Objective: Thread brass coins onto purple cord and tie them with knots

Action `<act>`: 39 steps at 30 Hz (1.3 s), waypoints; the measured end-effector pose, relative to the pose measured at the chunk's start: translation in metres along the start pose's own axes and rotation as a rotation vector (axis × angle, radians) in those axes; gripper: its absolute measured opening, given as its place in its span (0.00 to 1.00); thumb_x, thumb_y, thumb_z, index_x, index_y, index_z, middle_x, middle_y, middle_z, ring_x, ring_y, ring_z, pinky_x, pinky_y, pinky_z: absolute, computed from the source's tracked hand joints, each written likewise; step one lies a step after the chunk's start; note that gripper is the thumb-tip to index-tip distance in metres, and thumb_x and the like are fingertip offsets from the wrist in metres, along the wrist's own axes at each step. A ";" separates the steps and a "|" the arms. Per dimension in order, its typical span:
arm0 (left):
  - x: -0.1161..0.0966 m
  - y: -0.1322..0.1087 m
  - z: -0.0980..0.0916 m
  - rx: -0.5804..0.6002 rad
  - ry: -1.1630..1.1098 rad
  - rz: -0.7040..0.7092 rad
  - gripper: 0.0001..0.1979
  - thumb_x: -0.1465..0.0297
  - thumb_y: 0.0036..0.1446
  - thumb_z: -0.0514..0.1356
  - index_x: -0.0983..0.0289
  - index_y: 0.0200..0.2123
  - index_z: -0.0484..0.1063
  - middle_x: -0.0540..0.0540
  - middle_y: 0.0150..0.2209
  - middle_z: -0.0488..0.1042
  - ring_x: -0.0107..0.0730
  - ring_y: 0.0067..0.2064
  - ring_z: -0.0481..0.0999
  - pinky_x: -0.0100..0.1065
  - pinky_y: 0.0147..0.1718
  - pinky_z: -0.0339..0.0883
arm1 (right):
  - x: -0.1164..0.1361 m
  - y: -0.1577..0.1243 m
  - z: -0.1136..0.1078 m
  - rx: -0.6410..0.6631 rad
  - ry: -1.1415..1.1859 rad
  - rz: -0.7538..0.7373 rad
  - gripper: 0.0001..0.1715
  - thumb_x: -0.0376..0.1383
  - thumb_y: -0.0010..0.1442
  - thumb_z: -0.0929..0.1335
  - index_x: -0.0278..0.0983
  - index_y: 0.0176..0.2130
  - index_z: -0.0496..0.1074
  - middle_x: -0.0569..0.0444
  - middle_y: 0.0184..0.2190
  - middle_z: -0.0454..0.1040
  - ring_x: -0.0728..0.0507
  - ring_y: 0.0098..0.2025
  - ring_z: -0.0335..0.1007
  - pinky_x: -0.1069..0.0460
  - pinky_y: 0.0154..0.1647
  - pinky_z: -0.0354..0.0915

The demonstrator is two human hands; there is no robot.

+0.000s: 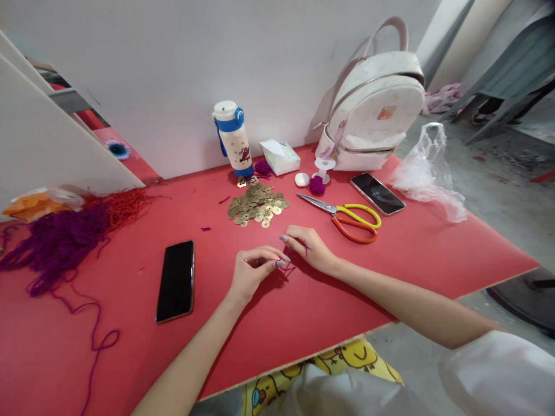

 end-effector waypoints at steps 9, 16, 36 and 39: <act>0.008 0.006 -0.013 -0.432 -0.053 -0.082 0.14 0.60 0.42 0.71 0.66 0.28 0.80 0.47 0.17 0.67 0.17 0.17 0.52 0.25 0.16 0.49 | 0.010 -0.011 0.007 -0.012 -0.152 -0.195 0.13 0.40 0.67 0.64 0.40 0.44 0.77 0.53 0.32 0.65 0.47 0.33 0.64 0.52 0.36 0.63; 0.007 0.005 -0.012 -0.465 -0.057 -0.095 0.15 0.60 0.41 0.71 0.66 0.27 0.80 0.48 0.20 0.70 0.17 0.18 0.53 0.25 0.16 0.52 | 0.013 -0.015 0.014 0.047 -0.433 -0.255 0.20 0.44 0.70 0.61 0.41 0.51 0.77 0.53 0.28 0.66 0.46 0.30 0.60 0.52 0.30 0.56; 0.005 0.002 -0.007 -0.309 0.279 0.129 0.05 0.68 0.51 0.67 0.63 0.27 0.80 0.55 0.30 0.80 0.33 0.32 0.78 0.31 0.31 0.72 | 0.006 -0.010 0.023 0.209 0.166 0.019 0.08 0.39 0.62 0.70 0.36 0.36 0.75 0.57 0.28 0.66 0.50 0.29 0.61 0.55 0.32 0.60; 0.005 0.001 -0.007 -0.327 0.356 0.161 0.04 0.70 0.51 0.66 0.63 0.27 0.80 0.55 0.30 0.79 0.33 0.32 0.78 0.31 0.32 0.72 | 0.008 -0.010 0.020 0.177 0.210 0.043 0.10 0.40 0.62 0.70 0.35 0.34 0.75 0.57 0.27 0.66 0.50 0.28 0.61 0.55 0.30 0.60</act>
Point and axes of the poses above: each hand's wrist, its own y-axis towards the middle knuckle, its own z-axis out of the palm, x = y × z, the point moved 2 cm from there along y, towards the middle knuckle
